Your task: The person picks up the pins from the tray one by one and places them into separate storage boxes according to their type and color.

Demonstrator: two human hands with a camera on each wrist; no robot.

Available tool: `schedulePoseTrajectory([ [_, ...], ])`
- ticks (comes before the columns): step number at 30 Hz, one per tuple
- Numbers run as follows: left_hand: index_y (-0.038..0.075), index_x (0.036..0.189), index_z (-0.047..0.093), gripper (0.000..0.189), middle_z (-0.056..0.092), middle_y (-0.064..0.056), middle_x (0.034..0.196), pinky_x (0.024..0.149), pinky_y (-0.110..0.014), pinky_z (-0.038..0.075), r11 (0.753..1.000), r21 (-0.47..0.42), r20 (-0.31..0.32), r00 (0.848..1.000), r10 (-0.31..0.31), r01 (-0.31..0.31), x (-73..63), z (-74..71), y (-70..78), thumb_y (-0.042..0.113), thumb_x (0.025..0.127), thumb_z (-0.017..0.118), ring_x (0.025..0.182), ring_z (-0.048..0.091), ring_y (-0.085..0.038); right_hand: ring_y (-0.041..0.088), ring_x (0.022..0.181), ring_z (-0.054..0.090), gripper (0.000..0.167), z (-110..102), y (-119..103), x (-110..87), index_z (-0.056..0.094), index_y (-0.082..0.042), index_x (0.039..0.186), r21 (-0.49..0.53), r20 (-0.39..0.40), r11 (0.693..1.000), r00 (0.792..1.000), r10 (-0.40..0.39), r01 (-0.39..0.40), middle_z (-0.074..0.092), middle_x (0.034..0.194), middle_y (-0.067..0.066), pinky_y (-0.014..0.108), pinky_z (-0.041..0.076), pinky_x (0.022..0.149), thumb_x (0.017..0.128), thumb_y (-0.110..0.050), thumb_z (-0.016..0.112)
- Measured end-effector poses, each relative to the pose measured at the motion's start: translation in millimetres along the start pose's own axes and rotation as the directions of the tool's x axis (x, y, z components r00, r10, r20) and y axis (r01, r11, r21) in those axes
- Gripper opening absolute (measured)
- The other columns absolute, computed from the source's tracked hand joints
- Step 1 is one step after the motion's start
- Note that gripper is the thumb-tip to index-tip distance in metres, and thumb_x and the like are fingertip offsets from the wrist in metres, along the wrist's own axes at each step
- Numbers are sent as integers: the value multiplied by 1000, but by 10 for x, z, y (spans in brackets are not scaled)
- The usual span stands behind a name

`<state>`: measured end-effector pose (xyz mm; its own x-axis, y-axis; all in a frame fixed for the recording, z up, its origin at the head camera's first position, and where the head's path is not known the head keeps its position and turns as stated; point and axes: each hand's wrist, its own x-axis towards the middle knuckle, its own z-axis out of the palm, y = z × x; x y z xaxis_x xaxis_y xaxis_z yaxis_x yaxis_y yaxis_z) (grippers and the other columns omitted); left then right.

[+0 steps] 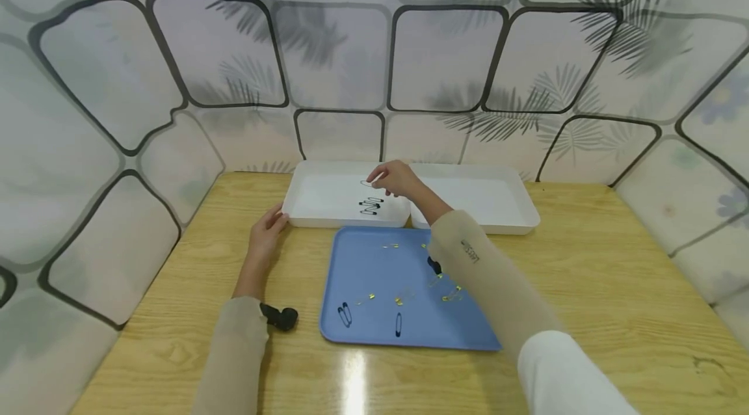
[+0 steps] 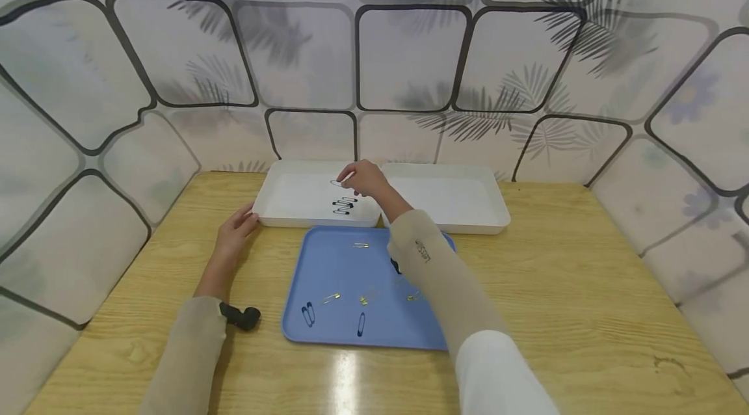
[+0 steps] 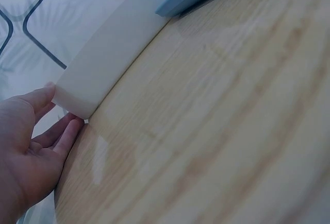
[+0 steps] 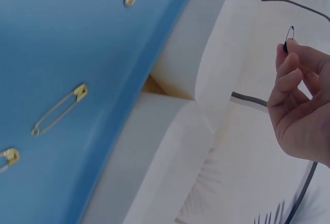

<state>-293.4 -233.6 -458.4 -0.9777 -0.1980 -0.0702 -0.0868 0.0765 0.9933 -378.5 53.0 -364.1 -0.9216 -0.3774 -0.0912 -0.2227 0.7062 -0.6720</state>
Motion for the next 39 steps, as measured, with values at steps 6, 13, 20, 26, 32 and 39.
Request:
schedulePoseTrajectory([
  [6,6,139,40,45,40,-19,136,100,-31,34,1000,-18,5,1000,3,-3,2,3,-18,15,96,51,122,39,-26,34,79,60,17,102,14,83,67,-9,104,50,-8,998,999,38,-38,65,97,11,30,47,56,89,-14,61],
  [13,6,139,40,45,40,-20,135,100,-31,34,999,-29,6,1000,17,-17,4,-15,-23,14,96,51,121,40,-27,23,68,59,17,270,86,134,68,-9,103,42,5,994,994,106,-106,65,93,8,26,45,52,89,-14,61],
  [20,6,138,41,45,42,-20,133,100,-32,34,1000,-11,0,1000,23,-23,-10,-18,-25,15,96,51,120,41,-27,13,56,52,15,440,188,160,70,-11,99,-48,-20,987,988,152,-153,63,77,6,22,42,47,88,-13,59],
  [26,8,139,40,46,41,-19,135,101,-33,32,1000,9,-1,1000,19,-19,-11,-14,-21,20,96,51,122,39,-27,10,53,50,15,504,211,178,71,-12,96,-90,-57,978,981,185,-190,63,77,3,20,39,45,87,-13,60],
  [32,9,139,41,46,42,-19,135,101,-33,32,999,24,-7,999,31,-31,8,-16,-27,21,95,52,123,39,-25,11,59,53,15,513,216,208,71,-14,97,-119,-47,970,978,206,-210,64,82,2,20,40,47,88,-15,59],
  [39,9,139,40,47,42,-19,135,101,-32,32,1000,23,3,1000,17,-17,9,-5,-47,21,95,52,122,40,-25,12,58,54,15,537,246,227,71,-15,97,-126,-49,966,974,222,-227,64,79,1,21,42,47,88,-15,59],
])
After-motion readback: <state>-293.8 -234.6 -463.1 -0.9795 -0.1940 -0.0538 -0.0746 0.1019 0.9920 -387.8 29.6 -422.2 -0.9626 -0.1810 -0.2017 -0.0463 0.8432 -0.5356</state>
